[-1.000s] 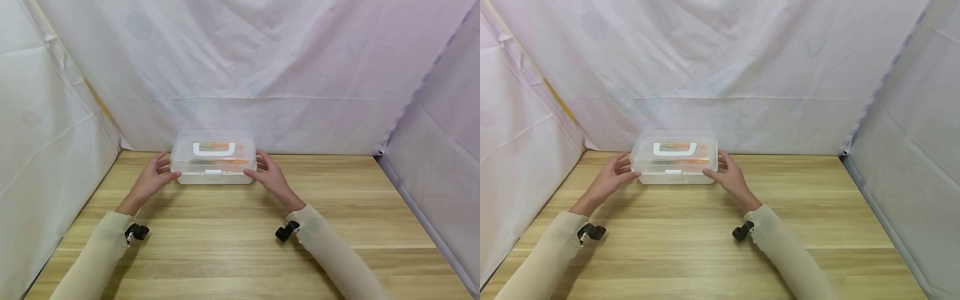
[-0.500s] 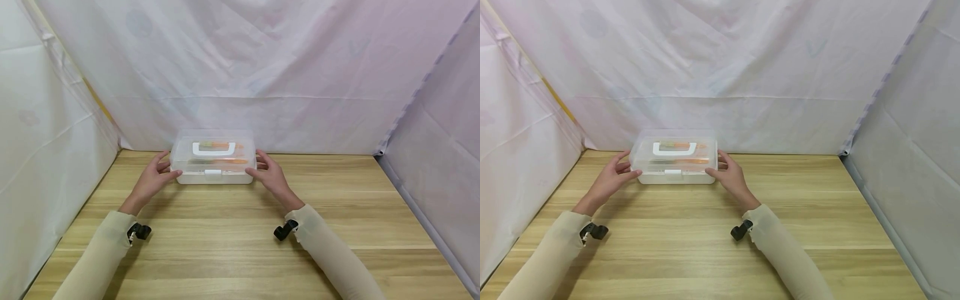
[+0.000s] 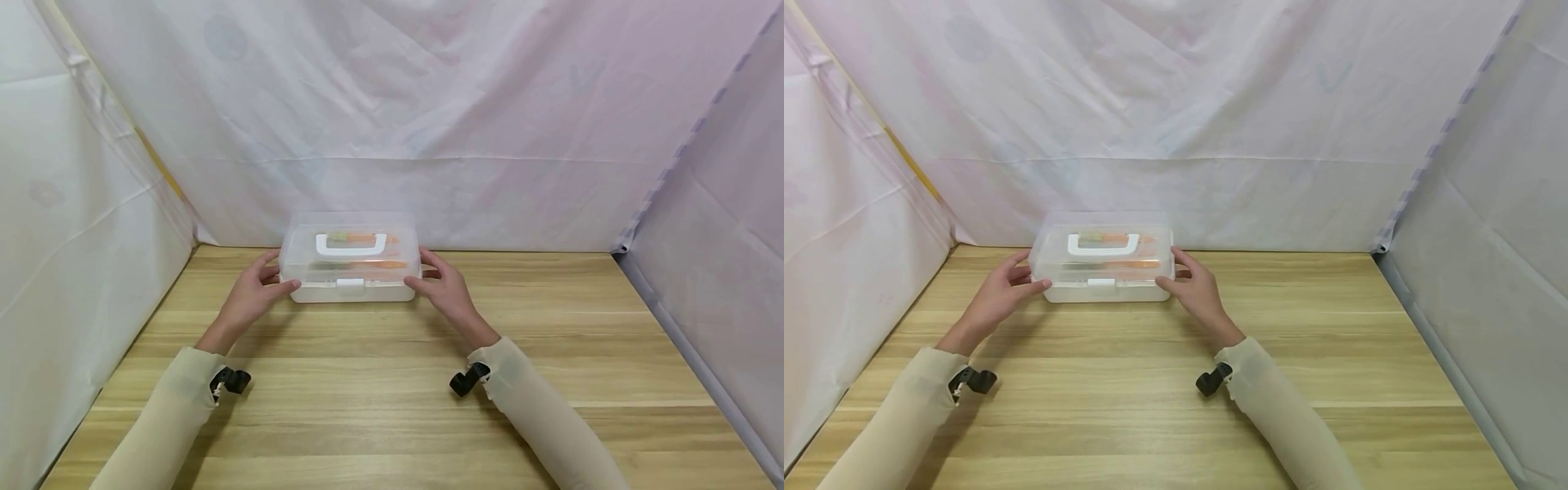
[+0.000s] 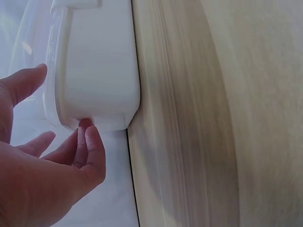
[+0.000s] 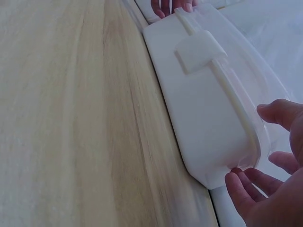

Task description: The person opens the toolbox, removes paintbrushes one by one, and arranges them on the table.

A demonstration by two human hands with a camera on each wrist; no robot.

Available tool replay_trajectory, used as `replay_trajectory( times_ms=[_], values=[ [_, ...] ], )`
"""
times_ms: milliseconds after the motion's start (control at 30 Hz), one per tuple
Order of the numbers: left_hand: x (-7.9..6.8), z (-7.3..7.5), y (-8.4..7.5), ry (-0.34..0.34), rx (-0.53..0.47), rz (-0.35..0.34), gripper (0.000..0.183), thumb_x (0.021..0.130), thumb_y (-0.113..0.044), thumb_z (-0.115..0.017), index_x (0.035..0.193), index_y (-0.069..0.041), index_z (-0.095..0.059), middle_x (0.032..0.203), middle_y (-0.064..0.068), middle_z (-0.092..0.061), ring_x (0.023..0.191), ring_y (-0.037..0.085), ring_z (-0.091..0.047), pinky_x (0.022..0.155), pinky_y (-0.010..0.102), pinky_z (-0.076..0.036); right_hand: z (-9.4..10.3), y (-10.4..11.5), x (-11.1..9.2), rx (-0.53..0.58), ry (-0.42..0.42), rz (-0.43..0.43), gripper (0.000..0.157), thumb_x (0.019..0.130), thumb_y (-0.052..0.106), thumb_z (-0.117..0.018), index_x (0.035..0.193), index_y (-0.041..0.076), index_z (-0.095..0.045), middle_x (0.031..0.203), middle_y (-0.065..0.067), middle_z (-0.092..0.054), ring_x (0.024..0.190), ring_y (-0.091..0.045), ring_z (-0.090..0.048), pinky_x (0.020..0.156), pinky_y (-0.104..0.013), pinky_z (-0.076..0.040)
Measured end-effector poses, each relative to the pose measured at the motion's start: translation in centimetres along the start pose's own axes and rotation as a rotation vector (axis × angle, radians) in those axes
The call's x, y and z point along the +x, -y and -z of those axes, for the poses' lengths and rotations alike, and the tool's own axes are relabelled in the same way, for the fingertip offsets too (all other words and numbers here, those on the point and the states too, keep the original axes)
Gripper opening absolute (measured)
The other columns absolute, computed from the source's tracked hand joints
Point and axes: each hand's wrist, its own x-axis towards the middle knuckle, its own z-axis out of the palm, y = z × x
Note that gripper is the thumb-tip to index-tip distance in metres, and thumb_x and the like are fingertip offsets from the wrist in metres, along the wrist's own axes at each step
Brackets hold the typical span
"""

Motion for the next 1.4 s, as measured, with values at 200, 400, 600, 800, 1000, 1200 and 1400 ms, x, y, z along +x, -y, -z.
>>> replay_trajectory(
  times_ms=[200,400,600,800,1000,1200,1400],
  values=[
    [-0.4,-0.4,-0.3,0.013,0.026,-0.004,0.083,0.104,-0.020,-0.081,0.172,-0.012,-0.036,0.155,0.031,-0.056,0.130,0.043,-0.063,0.085,0.019,-0.055,0.6,-0.2,-0.6,-0.030,-0.010,0.007,0.073,0.101,0.028,-0.084,0.166,0.026,-0.052,0.156,-0.007,-0.060,0.127,-0.033,-0.064,0.096,-0.048,-0.058],
    [-0.9,-1.0,-0.8,0.033,0.039,-0.018,0.085,0.102,-0.020,-0.083,0.172,-0.010,-0.036,0.152,0.031,-0.060,0.127,0.043,-0.067,0.085,0.022,-0.057,1.4,-0.4,-1.5,-0.040,-0.026,0.000,0.070,0.100,0.027,-0.086,0.163,0.026,-0.056,0.154,-0.007,-0.062,0.126,-0.033,-0.065,0.095,-0.047,-0.059],
    [-1.4,-1.7,-1.4,0.042,0.086,-0.040,0.086,0.100,-0.019,-0.086,0.171,-0.010,-0.037,0.145,0.031,-0.064,0.121,0.043,-0.071,0.086,0.030,-0.060,2.5,-0.4,-2.7,-0.024,-0.019,-0.002,0.072,0.100,0.027,-0.086,0.165,0.024,-0.055,0.156,-0.007,-0.060,0.128,-0.034,-0.064,0.095,-0.047,-0.059],
    [-2.0,-2.4,-2.1,0.055,0.131,-0.037,0.087,0.098,-0.023,-0.088,0.170,-0.010,-0.039,0.141,0.029,-0.066,0.116,0.040,-0.072,0.089,0.040,-0.060,3.7,-0.5,-3.7,-0.031,-0.019,0.013,0.071,0.100,0.023,-0.086,0.164,0.021,-0.056,0.157,-0.008,-0.060,0.129,-0.036,-0.065,0.094,-0.046,-0.061],
    [-2.4,-3.0,-2.8,0.084,0.143,-0.040,0.089,0.095,-0.023,-0.091,0.168,-0.010,-0.040,0.138,0.029,-0.067,0.110,0.037,-0.073,0.086,0.040,-0.059,4.5,-0.9,-4.7,-0.039,-0.035,0.002,0.071,0.099,0.025,-0.086,0.163,0.020,-0.056,0.153,-0.012,-0.063,0.127,-0.037,-0.066,0.096,-0.046,-0.060],
    [-2.8,-3.7,-3.1,0.105,0.138,-0.058,0.091,0.094,-0.021,-0.092,0.168,-0.011,-0.040,0.135,0.027,-0.068,0.107,0.035,-0.075,0.085,0.042,-0.061,5.4,-1.3,-5.9,-0.032,-0.041,0.017,0.072,0.099,0.023,-0.087,0.163,0.017,-0.056,0.153,-0.012,-0.063,0.127,-0.034,-0.067,0.097,-0.033,-0.060],
    [-3.2,-4.4,-3.1,0.105,0.134,-0.066,0.094,0.092,-0.024,-0.094,0.168,-0.011,-0.040,0.132,0.025,-0.069,0.103,0.033,-0.076,0.084,0.042,-0.061,6.2,-1.6,-7.0,-0.041,-0.040,0.015,0.071,0.098,0.022,-0.088,0.162,0.016,-0.057,0.148,-0.012,-0.065,0.125,-0.033,-0.068,0.092,-0.024,-0.059]
  ],
)
